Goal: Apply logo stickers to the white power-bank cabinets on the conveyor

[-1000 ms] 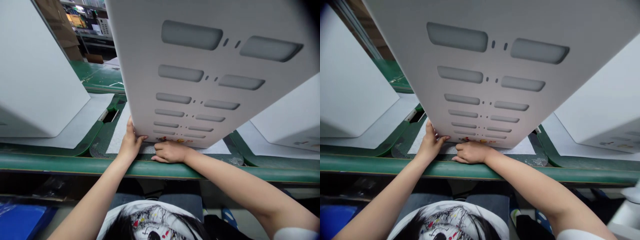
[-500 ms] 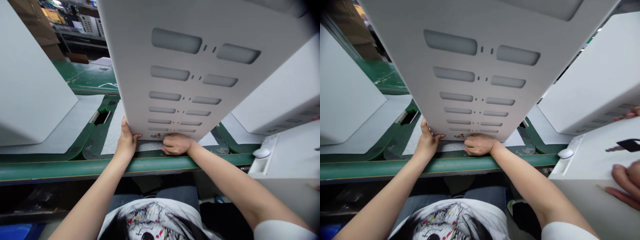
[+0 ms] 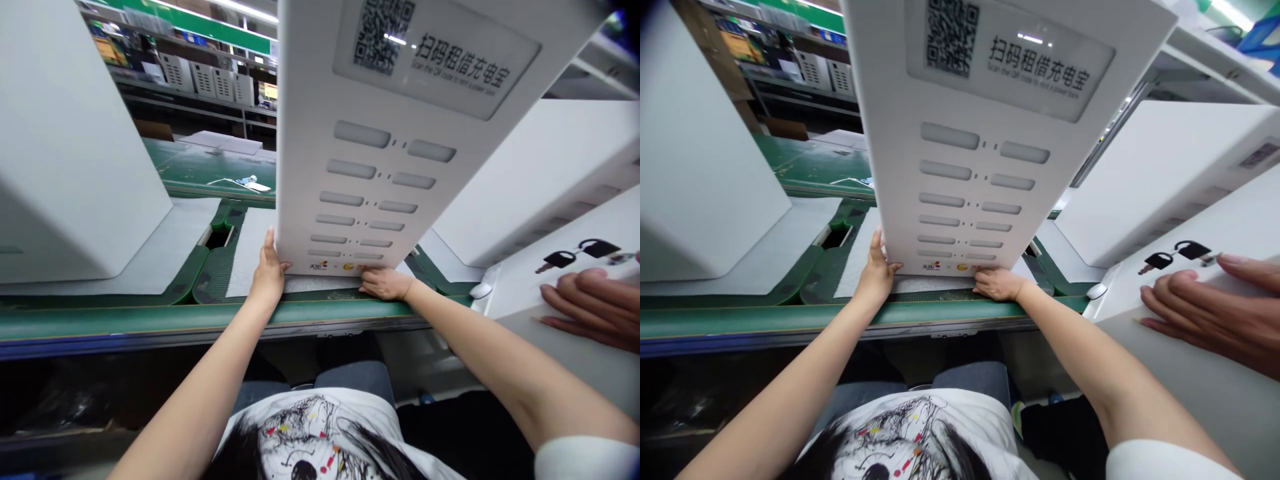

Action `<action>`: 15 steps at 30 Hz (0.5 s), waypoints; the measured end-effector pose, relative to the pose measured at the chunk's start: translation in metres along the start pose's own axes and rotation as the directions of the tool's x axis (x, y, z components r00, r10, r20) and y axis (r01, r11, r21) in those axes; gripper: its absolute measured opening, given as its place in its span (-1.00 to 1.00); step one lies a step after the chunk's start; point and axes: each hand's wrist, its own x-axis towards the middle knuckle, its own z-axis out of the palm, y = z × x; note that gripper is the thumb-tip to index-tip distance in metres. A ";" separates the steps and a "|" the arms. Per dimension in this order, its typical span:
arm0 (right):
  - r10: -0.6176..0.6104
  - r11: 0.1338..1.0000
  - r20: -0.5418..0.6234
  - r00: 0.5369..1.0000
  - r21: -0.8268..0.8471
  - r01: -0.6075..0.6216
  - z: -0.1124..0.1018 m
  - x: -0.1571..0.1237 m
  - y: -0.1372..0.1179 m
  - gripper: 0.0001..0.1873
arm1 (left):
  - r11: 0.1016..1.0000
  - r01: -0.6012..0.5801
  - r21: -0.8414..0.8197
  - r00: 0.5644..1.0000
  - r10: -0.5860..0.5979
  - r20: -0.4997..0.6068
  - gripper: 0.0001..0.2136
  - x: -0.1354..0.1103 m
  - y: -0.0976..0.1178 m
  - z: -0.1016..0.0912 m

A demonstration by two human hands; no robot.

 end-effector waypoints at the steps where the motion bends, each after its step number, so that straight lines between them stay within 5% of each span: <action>1: 0.041 0.999 0.040 0.998 0.012 -0.042 -0.001 -0.003 0.000 -0.47 | 0.999 -0.039 0.009 0.999 0.039 0.000 -0.18 -0.002 -0.002 -0.002; 4: 0.249 0.967 0.145 0.957 0.022 -0.255 -0.006 -0.018 -0.005 -0.43 | 0.983 -0.179 0.024 0.984 0.180 -0.008 -0.16 -0.008 0.001 -0.005; 7: 0.521 0.846 0.211 0.827 0.004 -0.533 -0.010 -0.024 -0.018 -0.50 | 0.972 -0.222 0.083 0.975 0.224 -0.015 -0.06 -0.014 0.020 0.007; 12: 0.765 0.590 0.285 0.577 0.048 -0.806 -0.010 0.000 -0.041 -0.62 | 0.969 0.061 0.240 0.990 -0.029 -0.135 0.03 -0.014 0.056 0.046; 15: 0.800 0.503 0.317 0.510 0.111 -0.857 -0.011 0.018 -0.046 -0.63 | 0.959 0.115 0.260 0.985 -0.077 -0.153 -0.03 -0.011 0.062 0.057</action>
